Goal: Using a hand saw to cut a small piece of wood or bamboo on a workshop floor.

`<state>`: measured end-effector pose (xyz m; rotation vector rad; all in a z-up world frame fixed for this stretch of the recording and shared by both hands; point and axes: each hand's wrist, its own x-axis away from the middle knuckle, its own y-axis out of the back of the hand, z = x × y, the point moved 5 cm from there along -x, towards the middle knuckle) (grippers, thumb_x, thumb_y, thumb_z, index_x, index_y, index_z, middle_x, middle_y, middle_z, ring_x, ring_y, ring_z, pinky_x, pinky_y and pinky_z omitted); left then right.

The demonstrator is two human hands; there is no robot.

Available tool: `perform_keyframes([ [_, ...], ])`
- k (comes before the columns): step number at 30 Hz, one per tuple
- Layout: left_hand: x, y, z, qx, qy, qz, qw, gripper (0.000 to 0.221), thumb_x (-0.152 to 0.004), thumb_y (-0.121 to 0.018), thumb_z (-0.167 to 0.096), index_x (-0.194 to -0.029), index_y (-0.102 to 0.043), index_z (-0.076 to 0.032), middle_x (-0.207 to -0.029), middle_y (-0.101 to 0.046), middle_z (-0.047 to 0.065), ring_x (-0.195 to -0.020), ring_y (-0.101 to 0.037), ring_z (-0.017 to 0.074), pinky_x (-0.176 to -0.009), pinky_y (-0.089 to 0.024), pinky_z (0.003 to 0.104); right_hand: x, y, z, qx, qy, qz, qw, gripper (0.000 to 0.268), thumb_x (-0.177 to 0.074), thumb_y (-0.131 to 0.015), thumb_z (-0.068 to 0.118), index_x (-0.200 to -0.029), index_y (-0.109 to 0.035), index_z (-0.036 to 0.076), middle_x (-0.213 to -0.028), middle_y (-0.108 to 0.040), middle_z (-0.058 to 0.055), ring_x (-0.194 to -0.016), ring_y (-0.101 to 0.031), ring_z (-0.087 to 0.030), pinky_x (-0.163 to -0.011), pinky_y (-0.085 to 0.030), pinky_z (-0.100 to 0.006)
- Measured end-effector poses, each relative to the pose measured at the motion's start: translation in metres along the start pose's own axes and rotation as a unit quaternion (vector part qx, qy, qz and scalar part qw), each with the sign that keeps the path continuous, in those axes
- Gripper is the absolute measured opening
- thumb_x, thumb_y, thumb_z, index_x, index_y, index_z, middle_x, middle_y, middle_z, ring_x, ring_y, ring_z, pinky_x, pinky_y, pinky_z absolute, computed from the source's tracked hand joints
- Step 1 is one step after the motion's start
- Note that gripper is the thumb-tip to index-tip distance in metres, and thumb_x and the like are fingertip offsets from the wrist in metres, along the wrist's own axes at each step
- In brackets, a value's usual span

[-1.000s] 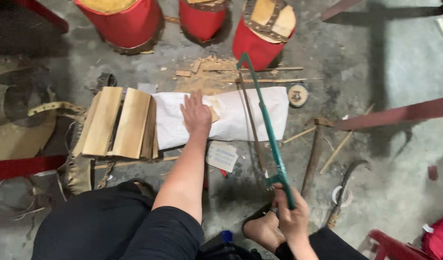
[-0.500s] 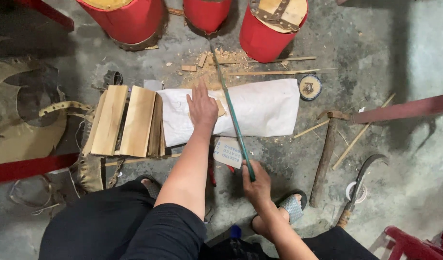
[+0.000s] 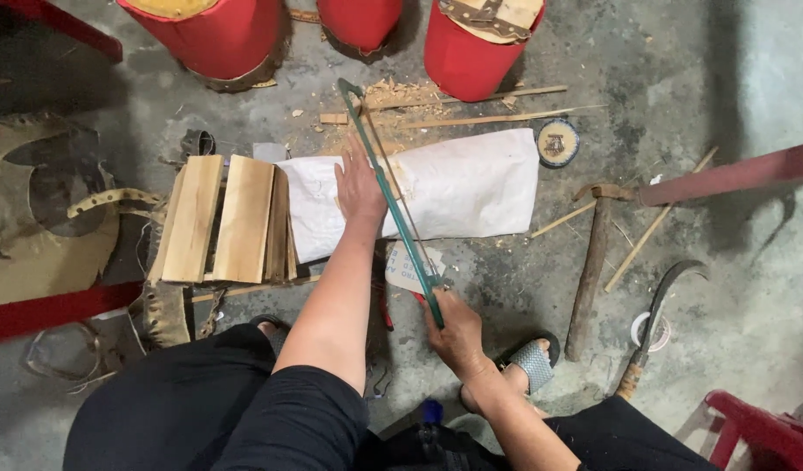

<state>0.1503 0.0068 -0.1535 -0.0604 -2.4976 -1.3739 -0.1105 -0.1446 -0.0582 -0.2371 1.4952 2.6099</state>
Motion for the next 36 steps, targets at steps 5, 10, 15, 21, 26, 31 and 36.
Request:
perform_keyframes([
  [5,0.019,0.004,0.002,-0.002,0.033,0.023,0.999,0.088,-0.098,-0.048,-0.015,-0.166,0.006,-0.013,-0.168,-0.037,0.006,-0.159,-0.023,0.0246,-0.13,-0.008,0.045,0.011,0.006,0.002,0.003,0.022,0.025,0.999,0.02,-0.094,-0.072,0.024,-0.108,-0.072,0.01,-0.082,-0.071,-0.007,-0.075,-0.073,-0.03,-0.061,-0.061,-0.039],
  [10,0.013,-0.008,0.007,-0.009,0.04,0.007,0.999,0.081,-0.102,-0.045,-0.021,-0.167,0.004,-0.015,-0.167,-0.039,0.004,-0.158,-0.026,0.0231,-0.129,-0.01,0.047,0.019,0.002,-0.004,0.025,0.044,0.032,0.998,0.021,-0.094,-0.071,0.028,-0.108,-0.071,0.012,-0.08,-0.068,-0.004,-0.073,-0.073,-0.026,-0.061,-0.061,-0.035],
  [15,0.023,0.018,-0.013,-0.042,0.055,0.016,0.997,0.064,-0.105,-0.04,-0.023,-0.165,-0.021,-0.012,-0.166,-0.041,0.004,-0.158,-0.027,0.0211,-0.129,-0.013,0.047,0.017,0.01,0.002,0.002,0.065,0.014,0.998,0.02,-0.096,-0.069,0.022,-0.11,-0.07,0.008,-0.08,-0.067,-0.008,-0.069,-0.072,-0.027,-0.06,-0.06,-0.033],
  [21,0.029,0.024,-0.017,-0.038,0.057,0.023,0.997,0.056,-0.106,-0.034,-0.022,-0.161,-0.032,-0.008,-0.168,-0.035,0.011,-0.156,-0.03,0.0246,-0.131,-0.012,0.045,0.039,-0.008,-0.011,0.025,0.087,0.013,0.996,0.031,-0.091,-0.07,0.03,-0.114,-0.068,0.009,-0.085,-0.067,-0.006,-0.072,-0.072,-0.024,-0.062,-0.061,-0.033],
  [26,0.033,0.033,-0.023,-0.038,0.044,0.013,0.998,0.057,-0.104,-0.033,-0.023,-0.158,-0.036,-0.009,-0.164,-0.042,0.013,-0.156,-0.029,0.0242,-0.13,-0.014,0.048,0.045,-0.005,-0.014,0.028,0.092,0.01,0.995,0.033,-0.089,-0.072,0.026,-0.116,-0.067,0.008,-0.085,-0.066,-0.007,-0.072,-0.072,-0.024,-0.063,-0.06,-0.032],
  [31,0.038,0.043,-0.031,-0.047,0.04,-0.007,0.998,0.059,-0.101,-0.035,-0.026,-0.158,-0.038,-0.011,-0.163,-0.042,0.014,-0.154,-0.033,0.025,-0.129,-0.018,0.048,0.043,-0.005,-0.011,0.013,0.076,0.016,0.997,0.023,-0.09,-0.069,0.019,-0.111,-0.069,0.009,-0.079,-0.065,-0.005,-0.067,-0.071,-0.024,-0.059,-0.059,-0.029],
  [36,0.035,0.045,-0.033,-0.056,0.038,-0.003,0.998,0.061,-0.1,-0.034,-0.023,-0.161,-0.031,-0.013,-0.161,-0.044,0.016,-0.155,-0.033,0.0263,-0.128,-0.022,0.049,0.049,-0.013,-0.025,-0.077,0.011,0.078,0.994,0.018,-0.088,-0.071,0.009,-0.105,-0.069,0.006,-0.074,-0.064,-0.009,-0.062,-0.07,-0.026,-0.053,-0.059,-0.033],
])
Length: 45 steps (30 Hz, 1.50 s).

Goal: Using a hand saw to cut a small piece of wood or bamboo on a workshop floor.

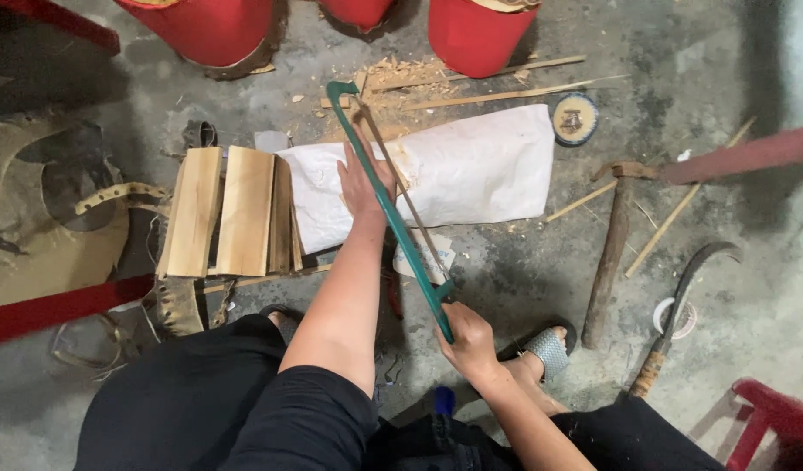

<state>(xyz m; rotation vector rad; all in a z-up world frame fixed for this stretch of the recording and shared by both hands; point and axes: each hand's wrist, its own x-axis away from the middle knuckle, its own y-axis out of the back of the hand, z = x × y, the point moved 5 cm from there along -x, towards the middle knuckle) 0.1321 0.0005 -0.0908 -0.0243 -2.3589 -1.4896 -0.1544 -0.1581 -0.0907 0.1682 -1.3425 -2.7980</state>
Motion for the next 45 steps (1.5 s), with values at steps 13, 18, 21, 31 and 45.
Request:
perform_keyframes([
  [13,-0.031,-0.067,0.032,0.058,-0.066,-0.076,0.993,0.074,-0.092,-0.039,-0.017,-0.163,-0.021,-0.009,-0.154,-0.054,0.012,-0.153,-0.032,0.0384,-0.125,-0.022,0.054,0.006,-0.024,-0.023,-0.01,-0.039,0.096,0.995,0.025,-0.103,-0.051,0.024,-0.08,-0.054,0.013,-0.07,-0.051,-0.004,-0.056,-0.052,-0.026,-0.05,-0.043,-0.042],
  [18,-0.019,-0.045,0.021,0.029,-0.016,-0.029,0.999,0.061,-0.1,-0.035,-0.021,-0.159,-0.037,-0.008,-0.161,-0.047,0.008,-0.155,-0.033,0.027,-0.127,-0.022,0.049,0.006,-0.028,-0.029,-0.045,-0.056,0.061,0.996,0.01,-0.097,-0.064,0.019,-0.088,-0.064,0.014,-0.067,-0.057,-0.006,-0.059,-0.064,-0.026,-0.056,-0.056,-0.034],
  [21,-0.018,-0.056,0.027,0.028,-0.02,-0.039,0.999,0.057,-0.104,-0.038,-0.021,-0.159,-0.038,-0.009,-0.163,-0.044,0.008,-0.155,-0.033,0.0257,-0.128,-0.022,0.047,-0.022,-0.021,-0.022,-0.026,-0.034,0.033,0.999,0.023,-0.094,-0.07,0.023,-0.11,-0.067,0.005,-0.082,-0.065,-0.019,-0.079,-0.068,-0.045,-0.058,-0.055,-0.051],
  [31,-0.017,-0.046,0.024,0.044,-0.001,-0.028,0.999,0.063,-0.098,-0.038,-0.021,-0.16,-0.036,-0.006,-0.164,-0.043,0.006,-0.155,-0.032,0.0251,-0.127,-0.024,0.048,0.036,-0.025,-0.043,-0.055,-0.075,0.078,0.993,0.004,-0.093,-0.066,0.014,-0.092,-0.063,0.015,-0.065,-0.055,-0.001,-0.053,-0.061,-0.022,-0.051,-0.053,-0.033],
  [45,-0.03,-0.068,0.03,0.022,-0.008,-0.052,0.998,0.064,-0.097,-0.039,-0.022,-0.159,-0.037,-0.005,-0.163,-0.044,0.008,-0.155,-0.033,0.0244,-0.127,-0.025,0.048,-0.031,-0.022,-0.031,-0.03,-0.171,0.229,0.958,0.019,-0.105,-0.049,0.03,-0.1,-0.062,0.016,-0.077,-0.055,-0.008,-0.074,-0.06,-0.039,-0.065,-0.043,-0.053],
])
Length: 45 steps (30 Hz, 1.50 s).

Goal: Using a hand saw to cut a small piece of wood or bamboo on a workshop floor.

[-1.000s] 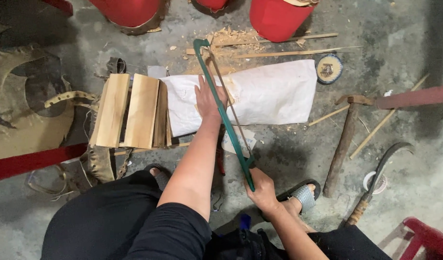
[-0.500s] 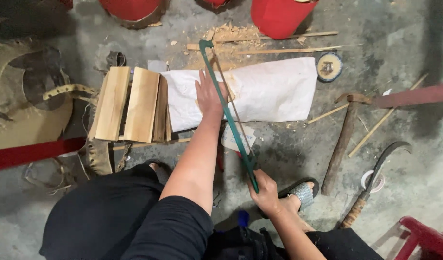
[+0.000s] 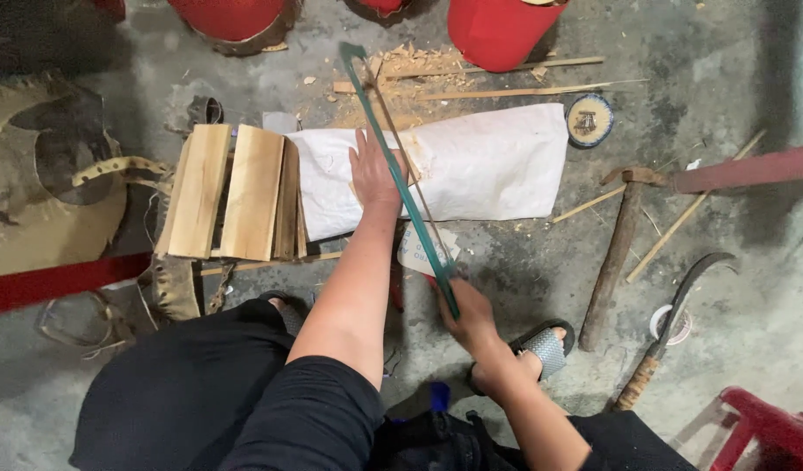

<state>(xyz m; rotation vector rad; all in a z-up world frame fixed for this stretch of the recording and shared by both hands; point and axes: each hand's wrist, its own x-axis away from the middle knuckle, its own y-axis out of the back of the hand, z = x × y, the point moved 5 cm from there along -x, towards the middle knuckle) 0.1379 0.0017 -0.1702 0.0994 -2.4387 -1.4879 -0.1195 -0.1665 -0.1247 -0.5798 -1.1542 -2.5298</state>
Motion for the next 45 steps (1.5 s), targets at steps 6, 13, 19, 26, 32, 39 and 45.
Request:
perform_keyframes([
  [6,0.005,0.009,-0.004,0.014,0.006,-0.005,1.0,0.068,-0.096,-0.042,-0.024,-0.162,-0.032,-0.009,-0.164,-0.044,0.006,-0.155,-0.034,0.0234,-0.127,-0.025,0.048,0.04,0.004,-0.005,-0.084,0.108,-0.103,0.985,0.019,-0.106,-0.056,0.016,-0.086,-0.059,0.016,-0.064,-0.049,-0.005,-0.053,-0.054,-0.028,-0.055,-0.05,-0.035],
  [13,0.0,0.0,0.001,0.019,0.007,0.0,1.0,0.067,-0.097,-0.042,-0.023,-0.162,-0.032,-0.008,-0.164,-0.043,0.007,-0.156,-0.033,0.0244,-0.128,-0.024,0.048,-0.036,-0.001,0.005,0.044,0.145,-0.186,0.971,0.024,-0.104,-0.058,0.042,-0.091,-0.062,0.022,-0.069,-0.056,-0.001,-0.07,-0.067,-0.029,-0.061,-0.053,-0.041],
  [19,-0.009,-0.019,0.011,-0.009,-0.001,0.002,1.0,0.066,-0.1,-0.045,-0.026,-0.162,-0.032,-0.008,-0.164,-0.043,0.007,-0.155,-0.033,0.0245,-0.127,-0.025,0.047,0.033,0.021,0.011,-0.006,0.105,-0.125,0.987,0.011,-0.103,-0.059,0.029,-0.094,-0.063,0.025,-0.07,-0.053,0.002,-0.063,-0.064,-0.026,-0.059,-0.053,-0.034],
  [26,0.0,0.008,-0.002,0.052,0.005,-0.011,0.999,0.071,-0.098,-0.048,-0.018,-0.163,-0.021,-0.01,-0.159,-0.048,0.011,-0.154,-0.032,0.0273,-0.126,-0.023,0.047,0.041,0.017,0.008,-0.109,0.1,-0.1,0.984,0.023,-0.103,-0.059,0.016,-0.081,-0.055,0.013,-0.064,-0.051,-0.005,-0.054,-0.051,-0.025,-0.051,-0.04,-0.035],
  [32,0.003,0.008,0.003,0.026,0.011,-0.003,1.0,0.062,-0.101,-0.042,-0.024,-0.161,-0.031,-0.009,-0.16,-0.049,0.006,-0.154,-0.034,0.0241,-0.127,-0.024,0.049,0.044,0.006,-0.007,-0.08,0.091,-0.111,0.987,0.008,-0.1,-0.064,0.011,-0.092,-0.064,0.012,-0.07,-0.062,-0.011,-0.062,-0.063,-0.035,-0.053,-0.051,-0.04],
  [39,0.021,0.052,0.003,0.01,0.011,-0.015,1.0,0.055,-0.107,-0.041,-0.024,-0.159,-0.036,-0.007,-0.163,-0.044,0.013,-0.155,-0.031,0.033,-0.126,-0.019,0.058,0.038,0.008,-0.022,-0.048,0.051,-0.121,0.99,0.006,-0.097,-0.068,0.023,-0.101,-0.07,0.02,-0.081,-0.068,-0.003,-0.077,-0.07,-0.03,-0.062,-0.057,-0.041],
  [45,0.009,0.025,0.029,0.013,0.086,-0.005,0.996,0.063,-0.104,-0.039,-0.021,-0.165,-0.026,-0.012,-0.172,-0.026,0.01,-0.16,-0.018,0.0328,-0.129,-0.011,0.057,0.043,0.011,-0.011,-0.081,0.075,-0.129,0.985,0.017,-0.101,-0.062,0.016,-0.085,-0.064,0.013,-0.067,-0.062,-0.012,-0.061,-0.064,-0.036,-0.055,-0.054,-0.039],
])
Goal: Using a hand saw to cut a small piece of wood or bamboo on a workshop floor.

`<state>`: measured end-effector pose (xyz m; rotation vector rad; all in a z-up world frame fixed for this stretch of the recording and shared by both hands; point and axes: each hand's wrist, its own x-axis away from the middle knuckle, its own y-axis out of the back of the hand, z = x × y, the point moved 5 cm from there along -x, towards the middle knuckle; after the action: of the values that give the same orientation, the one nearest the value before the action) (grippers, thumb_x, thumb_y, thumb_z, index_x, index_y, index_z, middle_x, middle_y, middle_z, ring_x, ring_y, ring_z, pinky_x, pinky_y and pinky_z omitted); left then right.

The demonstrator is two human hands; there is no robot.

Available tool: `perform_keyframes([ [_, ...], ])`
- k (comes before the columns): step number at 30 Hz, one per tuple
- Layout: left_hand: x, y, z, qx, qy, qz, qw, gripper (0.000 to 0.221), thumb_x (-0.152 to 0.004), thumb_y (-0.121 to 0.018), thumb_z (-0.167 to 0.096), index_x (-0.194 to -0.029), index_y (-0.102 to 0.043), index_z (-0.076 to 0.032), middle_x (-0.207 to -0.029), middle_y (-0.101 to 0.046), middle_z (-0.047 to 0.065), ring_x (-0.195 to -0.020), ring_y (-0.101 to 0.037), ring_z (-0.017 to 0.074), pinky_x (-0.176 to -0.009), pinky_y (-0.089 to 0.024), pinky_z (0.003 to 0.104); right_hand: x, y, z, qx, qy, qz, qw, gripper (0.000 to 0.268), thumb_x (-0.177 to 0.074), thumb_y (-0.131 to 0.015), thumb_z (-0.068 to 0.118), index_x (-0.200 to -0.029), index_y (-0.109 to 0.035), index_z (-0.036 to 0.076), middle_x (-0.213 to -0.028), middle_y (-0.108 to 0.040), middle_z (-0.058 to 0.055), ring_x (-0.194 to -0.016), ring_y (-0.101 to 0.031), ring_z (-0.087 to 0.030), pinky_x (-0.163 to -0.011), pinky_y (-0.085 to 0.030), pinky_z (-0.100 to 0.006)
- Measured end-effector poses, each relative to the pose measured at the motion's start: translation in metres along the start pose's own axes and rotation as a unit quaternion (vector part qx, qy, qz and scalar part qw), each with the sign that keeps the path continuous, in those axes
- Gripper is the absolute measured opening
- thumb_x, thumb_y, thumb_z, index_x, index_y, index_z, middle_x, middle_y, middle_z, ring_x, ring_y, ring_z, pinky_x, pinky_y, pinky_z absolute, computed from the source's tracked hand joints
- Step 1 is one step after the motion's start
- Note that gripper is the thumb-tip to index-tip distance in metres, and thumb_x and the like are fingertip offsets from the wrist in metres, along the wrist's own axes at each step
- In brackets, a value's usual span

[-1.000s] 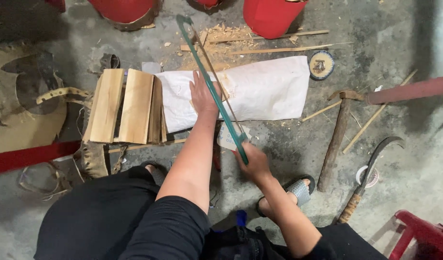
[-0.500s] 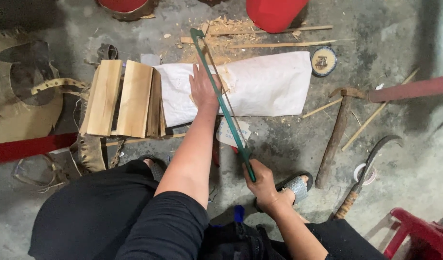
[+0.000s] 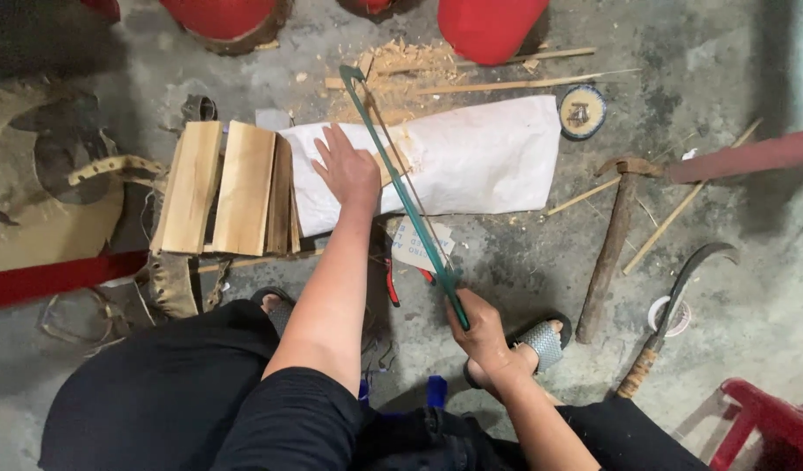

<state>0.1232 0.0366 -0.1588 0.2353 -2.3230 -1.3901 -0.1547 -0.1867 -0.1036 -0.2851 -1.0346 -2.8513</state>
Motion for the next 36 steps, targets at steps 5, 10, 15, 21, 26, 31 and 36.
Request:
perform_keyframes([
  [5,-0.002,0.01,-0.02,-0.03,-0.024,0.002,0.999,0.065,-0.101,-0.036,-0.013,-0.164,-0.022,-0.008,-0.172,-0.021,0.015,-0.159,-0.012,0.035,-0.129,-0.006,0.056,-0.005,0.007,0.014,0.003,-0.06,0.06,0.996,0.026,-0.104,-0.055,0.027,-0.082,-0.057,0.013,-0.067,-0.058,-0.008,-0.057,-0.059,-0.027,-0.053,-0.048,-0.04],
  [10,-0.01,-0.006,-0.018,0.057,-0.11,-0.022,0.992,0.066,-0.102,-0.035,-0.002,-0.165,-0.02,-0.016,-0.17,-0.028,0.013,-0.159,-0.016,0.0346,-0.13,-0.006,0.049,-0.005,0.003,0.023,0.01,0.076,0.003,0.997,0.021,-0.103,-0.053,0.018,-0.084,-0.058,0.01,-0.072,-0.055,-0.004,-0.062,-0.058,-0.022,-0.058,-0.047,-0.037],
  [15,-0.007,0.01,-0.029,0.077,-0.027,0.017,0.997,0.065,-0.099,-0.033,-0.011,-0.163,-0.025,-0.015,-0.169,-0.03,0.011,-0.158,-0.018,0.0337,-0.128,-0.006,0.053,-0.01,0.006,0.03,-0.012,0.095,-0.022,0.995,0.012,-0.101,-0.057,0.013,-0.098,-0.065,0.006,-0.082,-0.064,-0.007,-0.072,-0.065,-0.024,-0.067,-0.052,-0.037],
  [21,-0.02,-0.014,-0.019,-0.002,-0.03,0.016,0.999,0.064,-0.1,-0.037,-0.013,-0.163,-0.025,-0.019,-0.169,-0.03,0.008,-0.157,-0.02,0.0315,-0.127,-0.011,0.052,-0.013,0.029,0.049,0.014,0.037,0.003,0.999,0.018,-0.102,-0.055,0.018,-0.087,-0.06,0.009,-0.071,-0.056,-0.003,-0.06,-0.058,-0.021,-0.059,-0.046,-0.036],
  [26,-0.021,-0.01,-0.022,-0.004,-0.034,0.041,0.999,0.067,-0.099,-0.035,-0.011,-0.164,-0.023,-0.019,-0.17,-0.025,0.011,-0.158,-0.016,0.0341,-0.127,-0.01,0.053,-0.016,0.02,0.045,0.012,0.05,-0.012,0.999,0.014,-0.101,-0.059,0.017,-0.089,-0.06,0.009,-0.073,-0.057,-0.004,-0.062,-0.057,-0.021,-0.06,-0.046,-0.036],
  [31,-0.011,0.01,-0.035,-0.014,-0.017,0.062,0.998,0.066,-0.102,-0.029,-0.025,-0.167,-0.019,-0.028,-0.172,-0.025,0.005,-0.16,-0.016,0.0287,-0.129,-0.013,0.051,-0.081,0.007,0.063,0.02,0.044,-0.001,0.999,0.022,-0.104,-0.06,0.022,-0.096,-0.07,0.005,-0.073,-0.068,-0.015,-0.073,-0.072,-0.036,-0.061,-0.058,-0.042],
  [36,-0.008,0.01,-0.032,0.014,0.005,0.055,0.998,0.06,-0.107,-0.033,-0.037,-0.165,-0.026,-0.023,-0.171,-0.029,0.005,-0.16,-0.019,0.0284,-0.129,-0.012,0.051,-0.107,-0.011,0.048,0.088,0.092,-0.03,0.991,0.02,-0.101,-0.064,0.032,-0.107,-0.068,0.012,-0.078,-0.065,-0.009,-0.076,-0.071,-0.034,-0.065,-0.057,-0.043],
])
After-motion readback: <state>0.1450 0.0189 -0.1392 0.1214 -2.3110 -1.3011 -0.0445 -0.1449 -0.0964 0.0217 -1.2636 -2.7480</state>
